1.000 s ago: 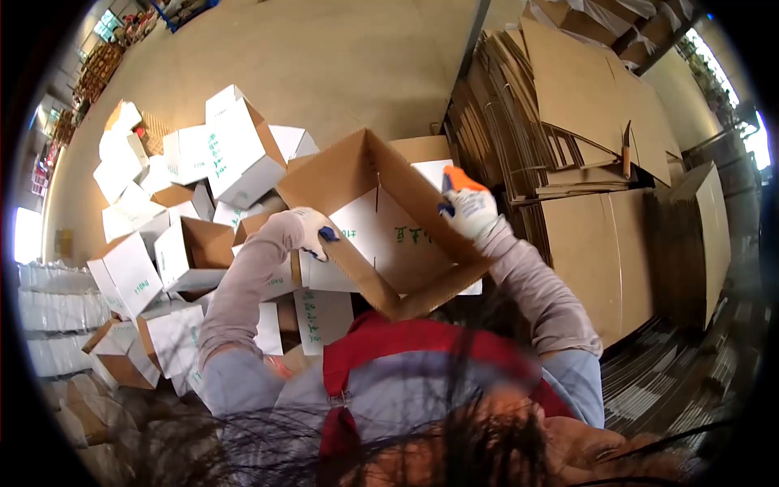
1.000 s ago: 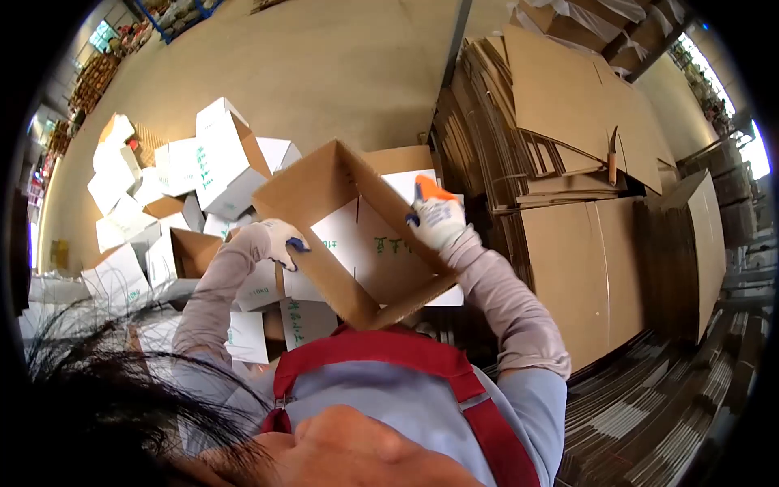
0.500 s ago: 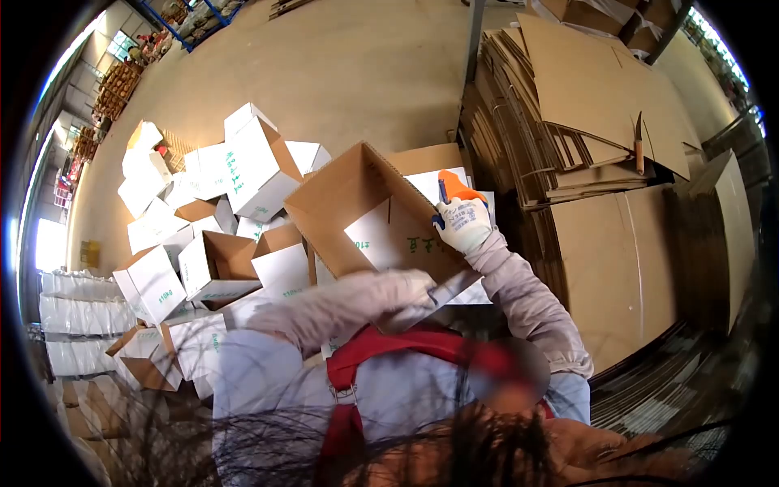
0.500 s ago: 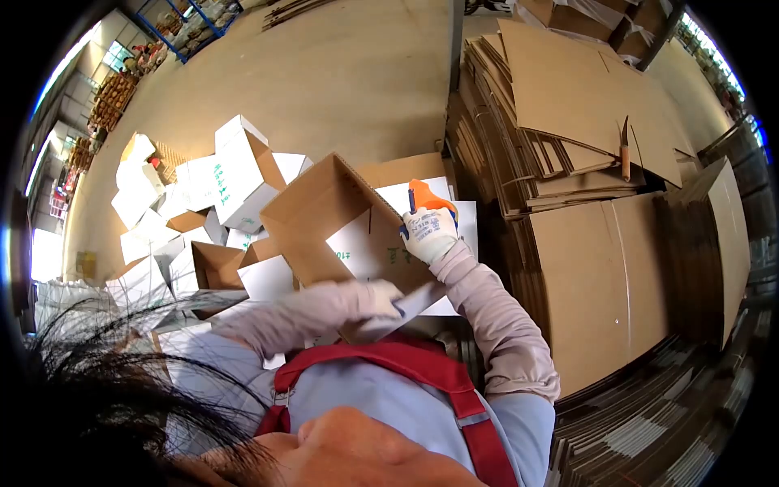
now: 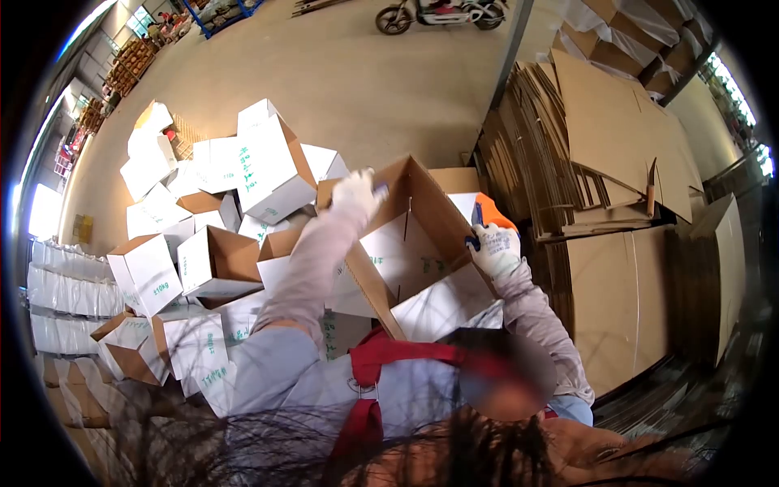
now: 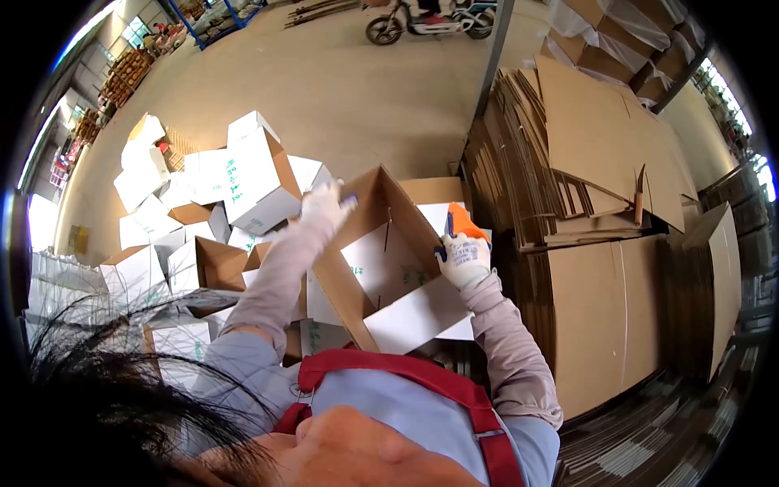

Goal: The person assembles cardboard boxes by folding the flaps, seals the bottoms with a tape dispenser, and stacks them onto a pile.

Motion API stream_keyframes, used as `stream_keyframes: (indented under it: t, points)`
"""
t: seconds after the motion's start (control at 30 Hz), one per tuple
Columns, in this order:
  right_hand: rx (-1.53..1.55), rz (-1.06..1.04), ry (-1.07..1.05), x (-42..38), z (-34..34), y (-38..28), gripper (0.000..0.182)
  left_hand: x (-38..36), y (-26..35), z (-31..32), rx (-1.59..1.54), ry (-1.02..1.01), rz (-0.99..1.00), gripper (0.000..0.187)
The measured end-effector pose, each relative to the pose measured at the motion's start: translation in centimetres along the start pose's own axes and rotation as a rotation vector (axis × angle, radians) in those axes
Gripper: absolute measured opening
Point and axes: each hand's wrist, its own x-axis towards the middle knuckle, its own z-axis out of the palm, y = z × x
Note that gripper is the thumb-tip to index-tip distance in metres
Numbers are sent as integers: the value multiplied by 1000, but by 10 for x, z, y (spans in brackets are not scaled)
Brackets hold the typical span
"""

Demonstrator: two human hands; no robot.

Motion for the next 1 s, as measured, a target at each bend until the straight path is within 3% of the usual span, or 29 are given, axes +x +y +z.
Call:
stream_keyframes:
  t: [0.03, 0.07, 0.1, 0.17, 0.2, 0.27, 0.3, 0.33, 0.37, 0.4, 0.47, 0.53, 0.6, 0.63, 0.7, 0.8, 0.87, 0.93, 1.0]
  points:
    - [-3, 18, -5, -1, -2, -2, 24, -3, -4, 5, -82, -238, -124, 53]
    - [0, 37, -9, 0, -2, -6, 24, -19, 4, -2, -141, -381, -36, 54]
    - [-30, 49, 1, -1, 0, -15, 24, -29, -2, 64, -103, -355, 177, 53]
    - [-93, -17, 4, -7, -4, -48, 30, -43, 16, 65, 330, -690, 359, 52]
    - [-154, -76, 51, -14, -3, -63, 33, -37, 8, 59, 332, -686, 348, 52]
    - [-77, -218, 132, -25, 34, -78, 38, -26, -12, 35, -96, -769, 237, 48]
    - [-153, -304, 171, -30, 55, -78, 38, -33, -23, 15, -185, -597, 150, 43]
    - [-49, -242, 151, -33, 81, -74, 33, -38, -30, 2, 4, -225, 180, 40]
    - [-41, -206, 184, -32, 93, -64, 32, -38, -58, 18, -37, 193, 146, 36]
    - [-33, -166, 215, -31, 101, -54, 32, -38, -72, 6, -138, 198, -42, 34]
    - [22, -180, 89, -25, 77, -48, 32, -24, -84, 59, -417, 161, -248, 39]
    - [19, -152, 57, -20, 68, -52, 32, 5, -68, 76, -522, 432, -26, 42]
    - [44, -133, 48, -20, 68, -55, 30, 30, -43, 101, -543, 370, -100, 47]
    - [107, -131, 142, -21, 68, -56, 29, 32, -30, 111, -552, 348, -115, 47]
    - [270, -89, 245, -20, 62, -54, 29, 37, -9, 124, -260, 27, -244, 47]
    - [874, 95, 133, -26, 44, -48, 29, 55, -16, 125, -217, -107, -248, 47]
    - [1194, 91, 56, -28, 4, -66, 29, 75, -32, 129, -394, -189, -281, 53]
    - [1294, -18, 91, -39, 35, -71, 29, 88, -42, 131, -411, -208, -259, 53]
    - [1220, 16, -11, -43, 90, -82, 29, 95, -48, 138, -410, -255, -273, 52]
